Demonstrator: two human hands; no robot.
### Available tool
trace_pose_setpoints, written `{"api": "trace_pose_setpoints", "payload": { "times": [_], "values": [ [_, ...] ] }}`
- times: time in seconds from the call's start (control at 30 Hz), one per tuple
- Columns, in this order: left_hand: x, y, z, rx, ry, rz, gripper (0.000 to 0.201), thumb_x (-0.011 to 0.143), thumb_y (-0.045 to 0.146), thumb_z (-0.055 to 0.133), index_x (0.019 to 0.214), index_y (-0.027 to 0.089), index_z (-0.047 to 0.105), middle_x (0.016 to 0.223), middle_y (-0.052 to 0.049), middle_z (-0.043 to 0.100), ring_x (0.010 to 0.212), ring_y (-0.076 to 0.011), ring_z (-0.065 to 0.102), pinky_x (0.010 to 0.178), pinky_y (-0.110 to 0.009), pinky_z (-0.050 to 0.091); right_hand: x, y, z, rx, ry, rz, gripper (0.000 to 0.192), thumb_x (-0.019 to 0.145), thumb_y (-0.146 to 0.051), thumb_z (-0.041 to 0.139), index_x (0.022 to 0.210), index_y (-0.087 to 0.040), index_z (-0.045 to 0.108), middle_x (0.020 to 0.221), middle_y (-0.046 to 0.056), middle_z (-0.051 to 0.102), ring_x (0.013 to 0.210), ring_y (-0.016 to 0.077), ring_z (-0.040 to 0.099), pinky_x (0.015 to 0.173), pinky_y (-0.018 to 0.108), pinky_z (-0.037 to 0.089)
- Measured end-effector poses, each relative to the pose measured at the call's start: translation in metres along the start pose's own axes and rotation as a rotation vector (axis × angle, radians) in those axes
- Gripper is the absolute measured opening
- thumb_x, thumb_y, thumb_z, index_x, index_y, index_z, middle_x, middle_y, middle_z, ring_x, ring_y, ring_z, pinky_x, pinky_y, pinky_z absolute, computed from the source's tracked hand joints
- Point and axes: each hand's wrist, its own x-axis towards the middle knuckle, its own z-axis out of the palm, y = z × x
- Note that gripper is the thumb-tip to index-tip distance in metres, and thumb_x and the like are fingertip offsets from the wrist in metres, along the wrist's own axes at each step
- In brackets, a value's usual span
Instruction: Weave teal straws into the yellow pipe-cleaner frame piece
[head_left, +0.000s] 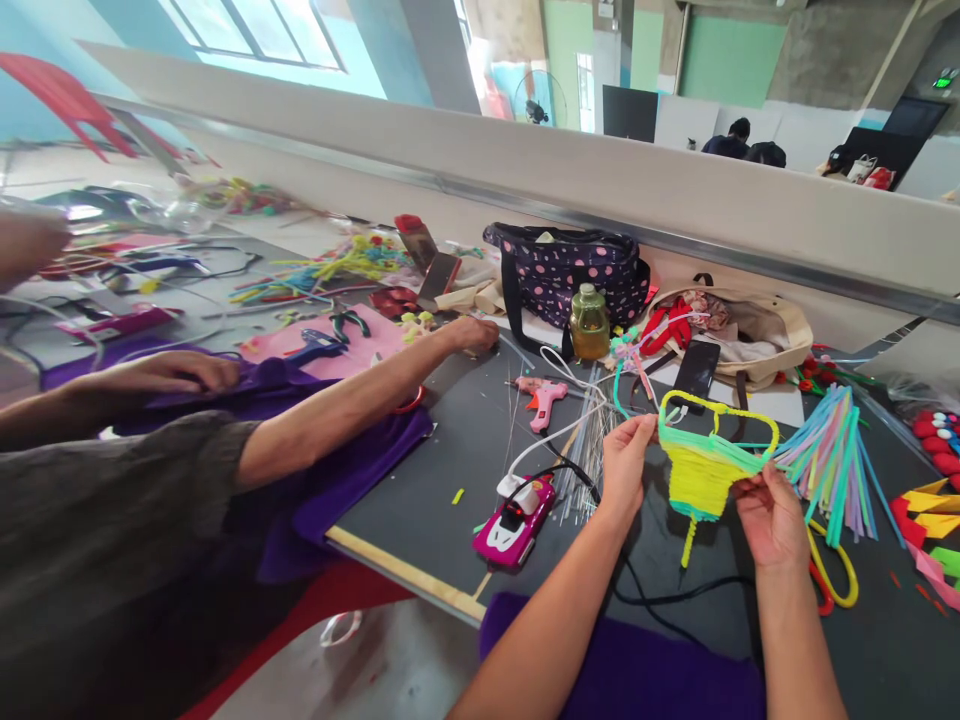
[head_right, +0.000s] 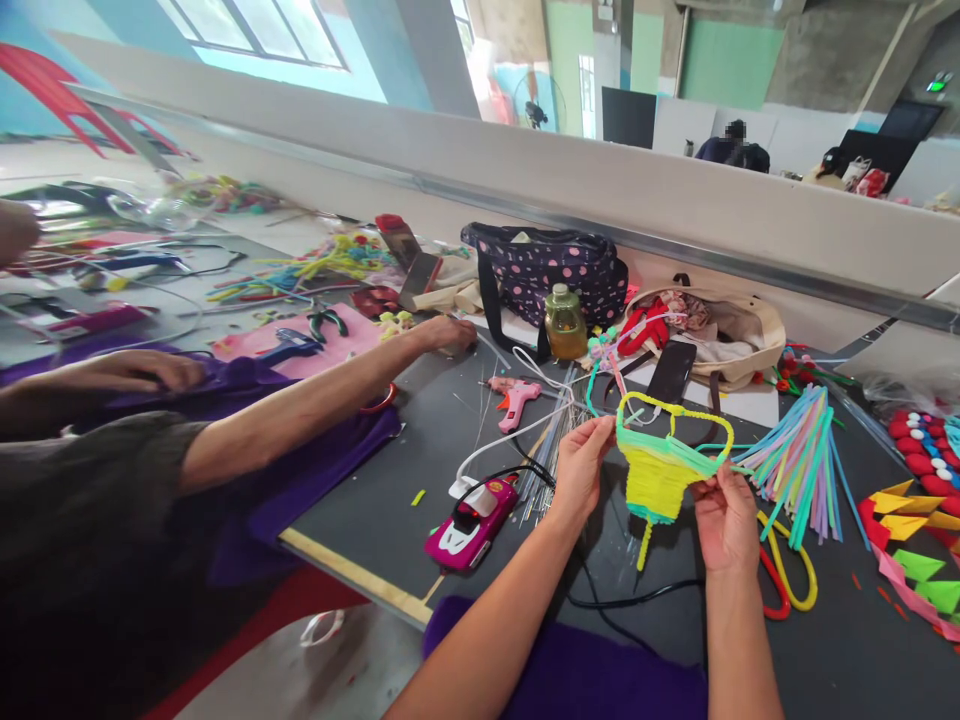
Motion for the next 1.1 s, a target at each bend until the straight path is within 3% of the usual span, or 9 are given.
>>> {"api": "trace_pose_setpoints", "payload": {
  "times": [0.23, 0.73, 1.1],
  "values": [
    [-0.0011, 0.0040, -0.0004, 0.064, 0.024, 0.028, 0.021, 0.062, 0.034, 0.079, 0.073, 0.017, 0.075, 0.071, -0.003, 0.070, 0.066, -0.0128, 0.058, 0.067, -0.025, 0.043, 0.0023, 0.0012, -0.0042, 0.005, 0.024, -0.009, 0.025, 0.058, -0.022, 0.085, 0.062, -0.018, 0.060, 0.053, -0.007, 0.057, 0.050, 0.0060, 0.052, 0.051, 0.020, 0.048],
    [-0.0014, 0.0089, -0.0004, 0.129, -0.027, 0.053, 0.018, 0.066, 0.032, 0.077, 0.074, 0.016, 0.075, 0.070, -0.003, 0.071, 0.065, -0.0120, 0.057, 0.066, -0.024, 0.041, 0.0017, -0.0009, -0.0018, 0.042, 0.057, 0.026, 0.028, 0.056, -0.017, 0.085, 0.063, -0.019, 0.058, 0.052, -0.008, 0.057, 0.048, 0.0048, 0.051, 0.049, 0.019, 0.047],
    [0.0005, 0.0083, -0.0024, 0.105, -0.047, -0.029, 0.018, 0.061, 0.031, 0.080, 0.071, 0.016, 0.075, 0.068, -0.002, 0.068, 0.064, -0.0119, 0.055, 0.066, -0.024, 0.042, 0.0061, 0.0002, -0.0091, -0.040, 0.028, -0.026, 0.027, 0.062, -0.023, 0.082, 0.064, -0.019, 0.056, 0.050, -0.009, 0.056, 0.046, 0.0066, 0.052, 0.048, 0.023, 0.047]
  ]
}}
